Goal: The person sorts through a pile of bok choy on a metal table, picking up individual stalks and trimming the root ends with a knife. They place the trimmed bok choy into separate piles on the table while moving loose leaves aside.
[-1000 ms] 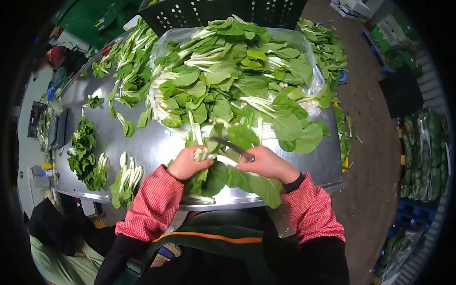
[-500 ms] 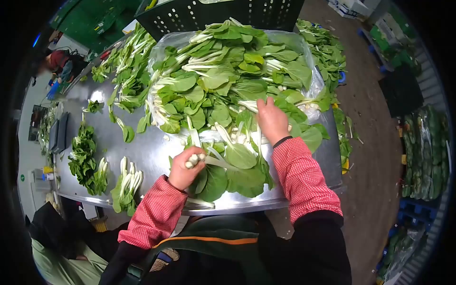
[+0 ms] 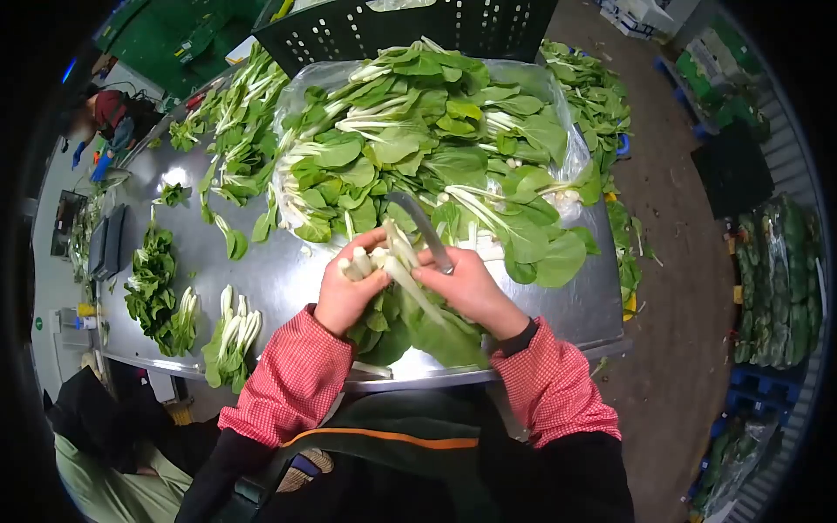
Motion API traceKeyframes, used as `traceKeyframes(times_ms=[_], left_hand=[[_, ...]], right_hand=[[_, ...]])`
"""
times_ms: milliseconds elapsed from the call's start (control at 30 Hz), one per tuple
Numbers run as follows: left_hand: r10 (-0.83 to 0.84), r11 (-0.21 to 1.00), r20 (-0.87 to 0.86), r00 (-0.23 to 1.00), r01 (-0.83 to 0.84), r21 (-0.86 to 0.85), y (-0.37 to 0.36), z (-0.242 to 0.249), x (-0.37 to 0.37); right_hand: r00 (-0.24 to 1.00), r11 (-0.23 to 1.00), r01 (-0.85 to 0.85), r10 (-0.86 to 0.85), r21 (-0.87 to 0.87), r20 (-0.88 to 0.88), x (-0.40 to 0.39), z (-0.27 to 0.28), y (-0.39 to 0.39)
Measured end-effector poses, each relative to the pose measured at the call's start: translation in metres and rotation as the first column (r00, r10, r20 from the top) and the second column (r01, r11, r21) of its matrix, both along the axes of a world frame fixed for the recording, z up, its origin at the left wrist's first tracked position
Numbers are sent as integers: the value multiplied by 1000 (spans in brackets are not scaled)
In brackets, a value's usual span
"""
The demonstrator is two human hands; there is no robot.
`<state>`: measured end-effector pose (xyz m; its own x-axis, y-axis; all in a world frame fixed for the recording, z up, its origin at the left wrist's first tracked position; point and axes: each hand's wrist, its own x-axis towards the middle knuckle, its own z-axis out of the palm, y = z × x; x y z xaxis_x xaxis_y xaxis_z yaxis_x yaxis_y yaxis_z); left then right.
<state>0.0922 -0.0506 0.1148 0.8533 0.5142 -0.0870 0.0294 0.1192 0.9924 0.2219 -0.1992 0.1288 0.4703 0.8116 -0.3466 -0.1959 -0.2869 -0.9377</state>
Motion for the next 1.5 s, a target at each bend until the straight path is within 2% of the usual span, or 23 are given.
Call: traceKeyframes(times_ms=[67,100,200,233,333,367,467,567,633,667,700,800,833,933,967,1067,1100,1200,1233,1333,1367,1433,1500], left_hand=[[-36,999,-88,995,33,-29,4,-6,-3],[-38,988,-89,995,24,-151,4,-9,-3],[-85,972,-195,977,38,-231,7,-9,-10],[-66,959,-167,984,16,-282,5,-9,-11],[-130,962,-175,976,82,-259,4,-3,-15],[-156,958,-163,974,109,-264,3,-1,-17],[-172,971,-200,964,132,-197,2,6,-19],[-125,967,-170,978,81,-241,3,4,-23],[-131,958,-127,983,92,-272,-1,1,-21],[-138,952,-104,985,103,-287,-3,1,-20],[-160,943,-107,981,119,-312,-4,1,-19],[-192,979,-231,954,203,25,1,-3,-24],[-139,968,-234,962,181,172,3,-5,-25],[40,811,-396,918,201,550,10,2,-30],[74,801,-237,969,84,592,12,-6,-32],[36,775,-65,997,13,631,11,0,-30],[-50,945,-207,977,113,307,11,-3,-32],[-204,976,-99,974,194,-95,10,-4,-31],[-212,969,-98,972,197,-148,11,-4,-32],[-236,964,-136,962,214,-156,17,-6,-37],[-206,968,-138,969,182,-170,19,-10,-40],[-151,972,-143,978,121,-200,25,-16,-45],[-137,979,-291,947,174,107,32,-8,-52]], right_hand=[[999,999,8,-10,-45,-48,-11,2,-2],[999,997,-19,16,-69,-41,-12,2,-4],[955,993,-81,52,88,293,-11,-18,-8],[857,1000,-13,24,-24,514,-9,-11,-12],[421,994,-65,-55,91,905,-1,1,-10],[352,995,-95,-6,42,936,1,5,-8],[312,993,-105,86,-56,946,14,-28,-12],[612,981,41,124,-187,781,16,-41,-22],[904,1000,-16,10,10,428,3,-26,-15],[978,994,-2,-21,112,205,-3,-14,-10],[981,986,-83,54,148,185,-8,-3,-5],[970,982,-99,58,164,236,-8,-11,-1],[972,990,-116,98,75,216,-5,-8,-3],[971,988,-135,118,-72,-207,-3,2,-12],[984,992,-105,94,-66,-152,-6,1,-12],[929,993,-28,-16,112,370,-15,-29,-2],[951,994,-25,-9,104,310,-19,-22,2],[998,994,-12,4,109,69,-27,-10,12],[999,998,-20,23,63,-42,-29,-6,14],[1000,999,-22,23,-29,19,-38,-7,19],[973,999,-28,34,-29,230,-45,-5,19],[789,999,-36,48,-32,613,-59,-1,17],[899,989,-142,148,-46,412,-59,-2,15]])
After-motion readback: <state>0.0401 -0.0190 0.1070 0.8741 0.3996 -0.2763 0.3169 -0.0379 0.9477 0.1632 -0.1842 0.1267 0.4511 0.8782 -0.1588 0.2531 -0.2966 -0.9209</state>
